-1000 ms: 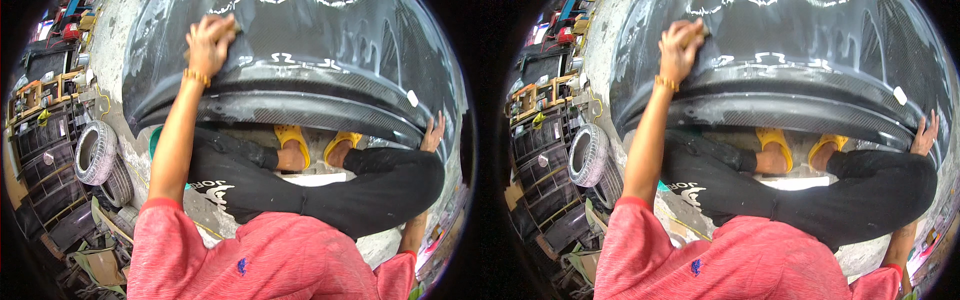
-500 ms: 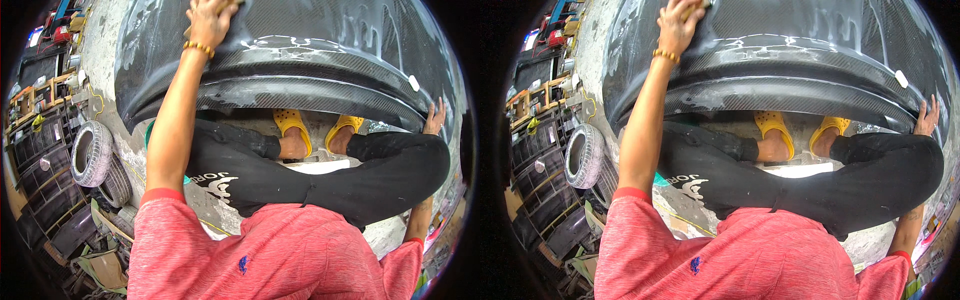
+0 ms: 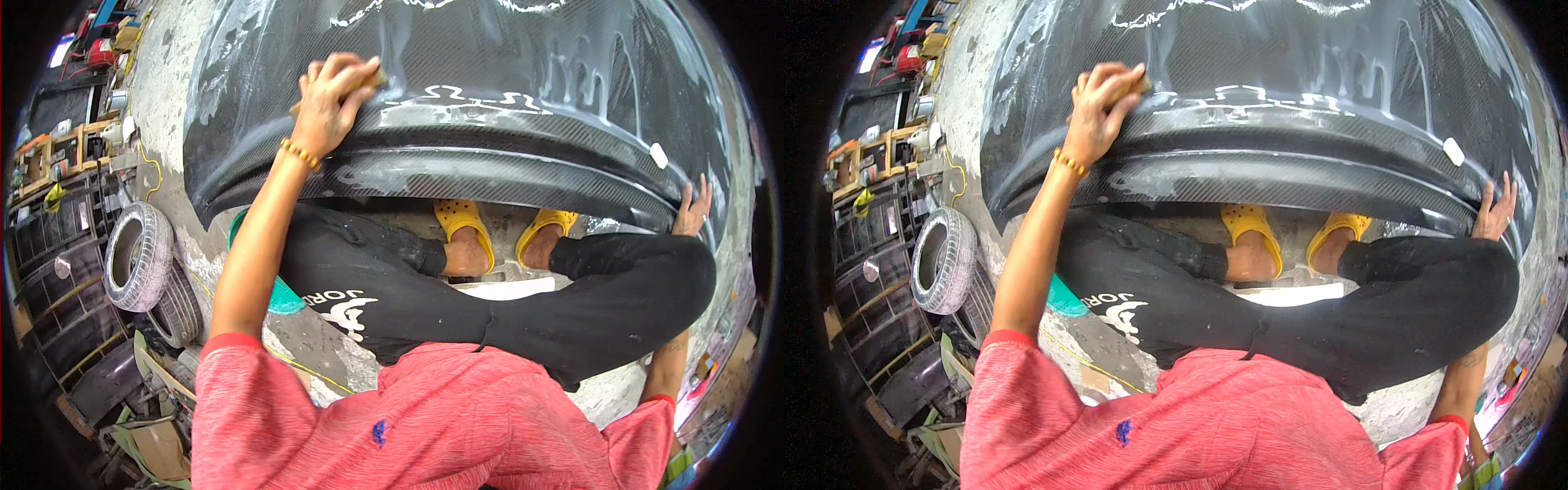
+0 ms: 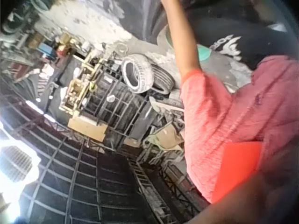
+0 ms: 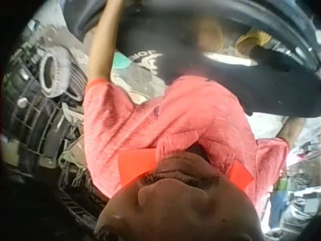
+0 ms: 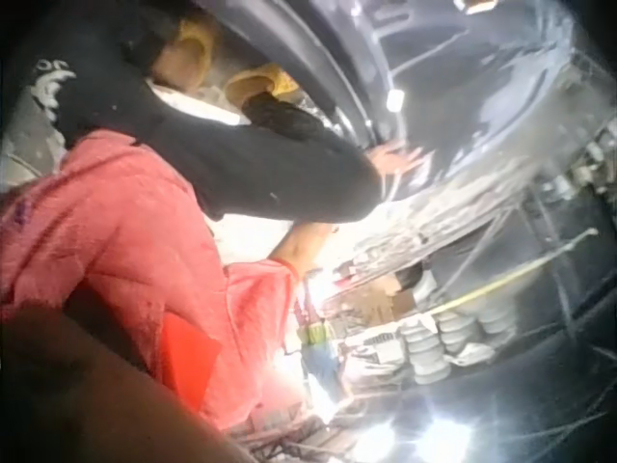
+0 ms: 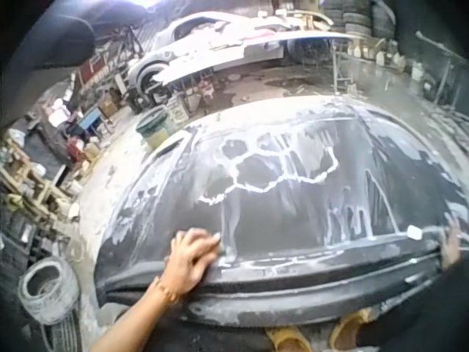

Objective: Sand the surface of a carbon fiber car hood with a sanding block.

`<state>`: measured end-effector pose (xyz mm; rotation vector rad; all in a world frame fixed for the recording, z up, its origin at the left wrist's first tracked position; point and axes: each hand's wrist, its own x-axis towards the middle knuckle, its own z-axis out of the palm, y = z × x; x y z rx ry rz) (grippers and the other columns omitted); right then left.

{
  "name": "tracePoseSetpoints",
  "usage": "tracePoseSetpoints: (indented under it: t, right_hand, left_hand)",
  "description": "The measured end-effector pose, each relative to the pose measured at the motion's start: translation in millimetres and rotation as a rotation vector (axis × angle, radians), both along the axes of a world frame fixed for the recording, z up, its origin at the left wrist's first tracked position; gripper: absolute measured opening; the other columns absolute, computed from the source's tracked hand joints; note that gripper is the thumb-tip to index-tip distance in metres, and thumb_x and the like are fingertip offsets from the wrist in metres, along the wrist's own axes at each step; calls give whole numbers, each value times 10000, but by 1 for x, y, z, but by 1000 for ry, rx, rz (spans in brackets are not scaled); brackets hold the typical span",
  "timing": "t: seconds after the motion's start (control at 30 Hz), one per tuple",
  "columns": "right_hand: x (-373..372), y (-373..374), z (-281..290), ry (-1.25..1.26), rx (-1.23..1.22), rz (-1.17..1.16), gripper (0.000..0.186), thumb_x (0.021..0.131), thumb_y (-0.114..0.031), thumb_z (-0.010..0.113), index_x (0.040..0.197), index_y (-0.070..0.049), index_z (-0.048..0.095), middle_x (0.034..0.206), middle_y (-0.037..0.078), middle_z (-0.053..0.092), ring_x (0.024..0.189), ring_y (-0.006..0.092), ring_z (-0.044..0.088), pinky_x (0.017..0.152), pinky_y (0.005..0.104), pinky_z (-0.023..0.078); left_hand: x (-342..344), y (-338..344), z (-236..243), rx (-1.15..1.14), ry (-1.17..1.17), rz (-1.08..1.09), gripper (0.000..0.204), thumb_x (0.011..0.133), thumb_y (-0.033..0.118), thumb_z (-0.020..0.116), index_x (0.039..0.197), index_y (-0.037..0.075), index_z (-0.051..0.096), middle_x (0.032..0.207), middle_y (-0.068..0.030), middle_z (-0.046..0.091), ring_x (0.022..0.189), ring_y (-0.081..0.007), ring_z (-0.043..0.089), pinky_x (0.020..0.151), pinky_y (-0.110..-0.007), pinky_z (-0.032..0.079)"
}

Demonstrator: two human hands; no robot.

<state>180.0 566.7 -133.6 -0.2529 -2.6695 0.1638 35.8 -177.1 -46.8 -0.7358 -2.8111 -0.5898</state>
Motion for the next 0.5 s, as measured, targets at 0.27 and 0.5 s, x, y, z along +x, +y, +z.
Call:
tracePoseSetpoints:
  t: [0.27, 0.5]
  right_hand:
    - [-7, -9, -4, 17, 0, 3, 633, 1036, -592, 443, 1546, -218, 429, 1617, 191, 326, 1516, 342, 269, 1223, 503, 215]
    - [-1, -28, 6, 38, -46, 18, 630, 1038, -575, 454, 1532, -185, 448, 1593, 220, 356, 1507, 354, 283, 1221, 497, 225]
  left_hand:
    - [-73, 31, 31, 19, 62, 99, 301, 917, 214, 694, 1213, 171, 715, 1230, -87, 630, 1108, -371, 556, 948, -531, 431]
    - [-13, -2, 16, -39, -55, -80, 399, 884, 196, 728, 1275, 276, 711, 1241, -19, 601, 1125, -292, 520, 990, -457, 400]
